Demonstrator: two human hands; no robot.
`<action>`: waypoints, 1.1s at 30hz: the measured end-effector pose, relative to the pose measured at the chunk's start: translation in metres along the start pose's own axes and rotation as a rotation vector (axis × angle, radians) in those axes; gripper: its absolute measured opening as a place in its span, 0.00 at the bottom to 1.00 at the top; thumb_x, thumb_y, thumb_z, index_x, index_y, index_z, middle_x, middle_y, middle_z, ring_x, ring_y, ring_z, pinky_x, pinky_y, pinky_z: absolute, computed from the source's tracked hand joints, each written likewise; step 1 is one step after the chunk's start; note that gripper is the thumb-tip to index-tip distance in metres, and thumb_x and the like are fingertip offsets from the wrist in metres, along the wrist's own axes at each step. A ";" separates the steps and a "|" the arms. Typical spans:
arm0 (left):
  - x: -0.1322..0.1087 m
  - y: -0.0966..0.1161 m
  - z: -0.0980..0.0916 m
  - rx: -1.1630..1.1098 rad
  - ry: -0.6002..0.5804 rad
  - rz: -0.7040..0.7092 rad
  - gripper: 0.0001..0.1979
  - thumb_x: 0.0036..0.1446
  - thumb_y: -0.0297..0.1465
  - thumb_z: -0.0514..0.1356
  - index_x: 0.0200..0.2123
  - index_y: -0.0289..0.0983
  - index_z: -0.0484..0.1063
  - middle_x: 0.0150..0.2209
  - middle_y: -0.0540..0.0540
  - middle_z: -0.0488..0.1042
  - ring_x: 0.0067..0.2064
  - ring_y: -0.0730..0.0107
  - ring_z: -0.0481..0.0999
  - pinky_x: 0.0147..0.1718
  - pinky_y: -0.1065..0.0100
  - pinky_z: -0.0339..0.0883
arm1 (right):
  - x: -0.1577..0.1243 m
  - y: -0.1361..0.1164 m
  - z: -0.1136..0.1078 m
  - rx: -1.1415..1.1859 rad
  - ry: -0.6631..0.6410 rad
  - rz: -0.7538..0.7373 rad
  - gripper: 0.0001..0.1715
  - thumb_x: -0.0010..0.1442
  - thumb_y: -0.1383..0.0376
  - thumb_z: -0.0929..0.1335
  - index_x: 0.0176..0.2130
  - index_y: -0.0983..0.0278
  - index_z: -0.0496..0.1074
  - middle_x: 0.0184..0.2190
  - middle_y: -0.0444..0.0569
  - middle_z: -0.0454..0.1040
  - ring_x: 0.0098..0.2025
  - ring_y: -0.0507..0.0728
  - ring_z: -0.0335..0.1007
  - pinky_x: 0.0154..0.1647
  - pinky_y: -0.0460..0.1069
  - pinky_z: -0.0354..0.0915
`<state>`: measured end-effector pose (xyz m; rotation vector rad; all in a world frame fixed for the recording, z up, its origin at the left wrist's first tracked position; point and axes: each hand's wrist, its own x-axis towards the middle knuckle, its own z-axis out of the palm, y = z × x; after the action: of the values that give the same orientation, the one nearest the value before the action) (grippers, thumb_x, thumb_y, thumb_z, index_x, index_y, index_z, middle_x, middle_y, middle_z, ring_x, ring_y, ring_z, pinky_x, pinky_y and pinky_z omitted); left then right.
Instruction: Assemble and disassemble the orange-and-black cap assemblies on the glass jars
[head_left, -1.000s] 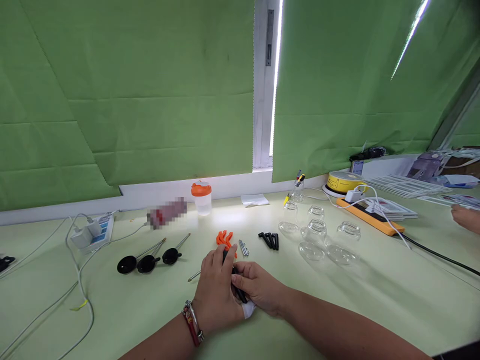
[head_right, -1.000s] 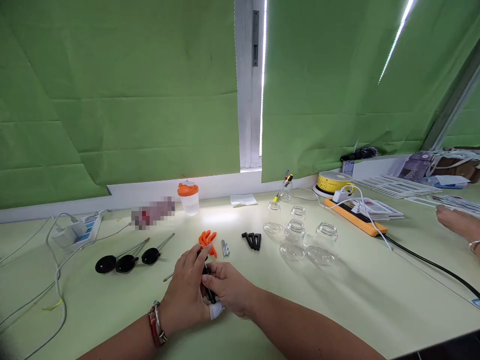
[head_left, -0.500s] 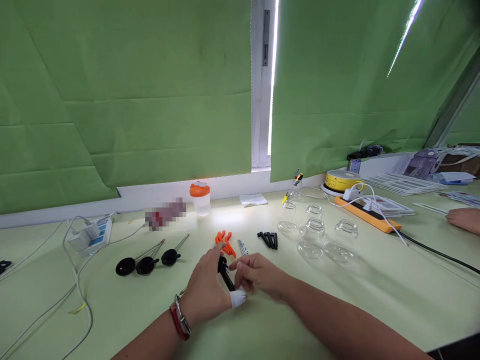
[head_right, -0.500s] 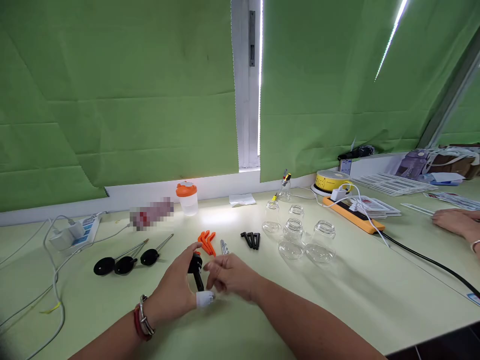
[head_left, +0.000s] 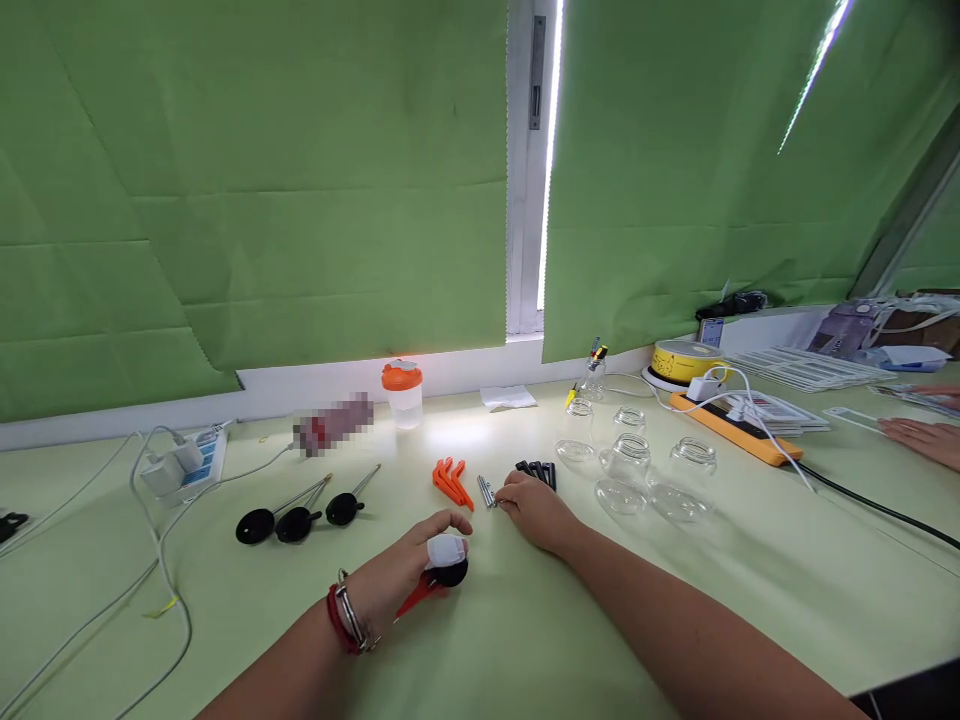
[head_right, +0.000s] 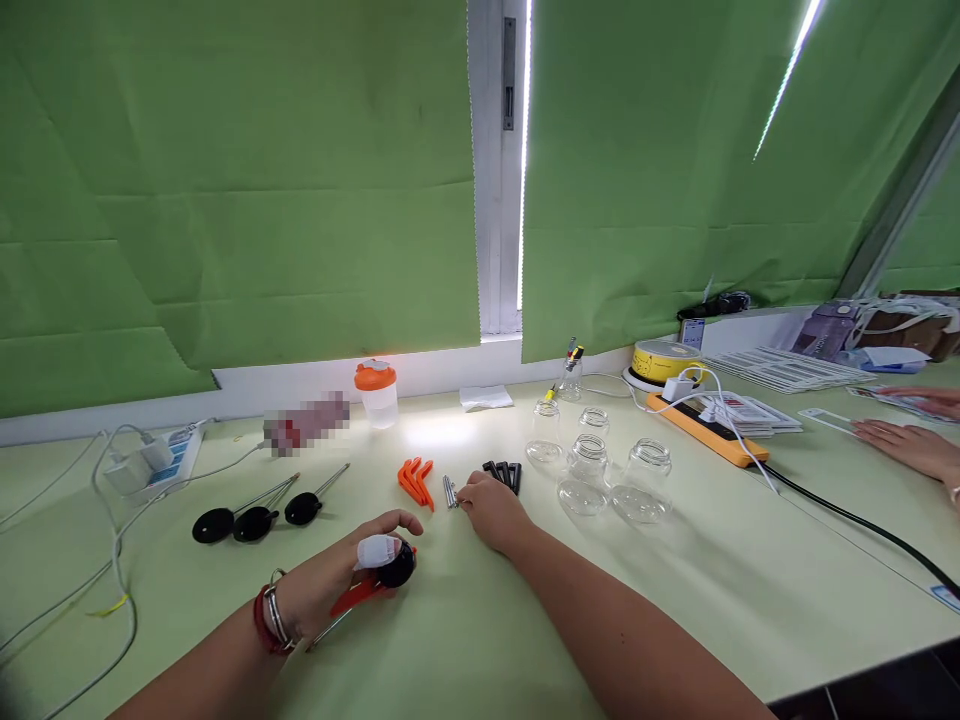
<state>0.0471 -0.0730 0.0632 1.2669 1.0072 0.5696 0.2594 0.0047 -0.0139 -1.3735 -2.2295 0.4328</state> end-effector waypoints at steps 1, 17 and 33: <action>0.000 0.000 0.000 -0.043 -0.017 -0.020 0.15 0.48 0.38 0.57 0.41 0.40 0.65 0.28 0.52 0.63 0.28 0.74 0.64 0.30 0.71 0.62 | 0.000 0.000 -0.001 -0.003 0.003 0.002 0.15 0.58 0.71 0.61 0.35 0.64 0.77 0.36 0.50 0.71 0.38 0.53 0.67 0.41 0.46 0.58; 0.008 -0.012 -0.015 -0.142 -0.125 -0.144 0.19 0.52 0.44 0.53 0.45 0.41 0.63 0.27 0.51 0.66 0.25 0.72 0.68 0.26 0.70 0.60 | 0.003 0.013 0.001 -0.056 -0.008 0.112 0.07 0.53 0.71 0.63 0.30 0.67 0.72 0.35 0.51 0.71 0.34 0.53 0.66 0.34 0.46 0.56; 0.011 -0.011 -0.013 -0.147 -0.146 -0.140 0.19 0.49 0.43 0.55 0.43 0.41 0.62 0.25 0.51 0.65 0.25 0.71 0.66 0.25 0.70 0.57 | -0.013 -0.027 -0.014 0.743 -0.017 0.168 0.11 0.53 0.63 0.65 0.37 0.65 0.70 0.22 0.43 0.68 0.23 0.50 0.64 0.26 0.46 0.62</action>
<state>0.0394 -0.0602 0.0500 1.0828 0.9078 0.4288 0.2523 -0.0187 0.0083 -1.1303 -1.6806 1.1874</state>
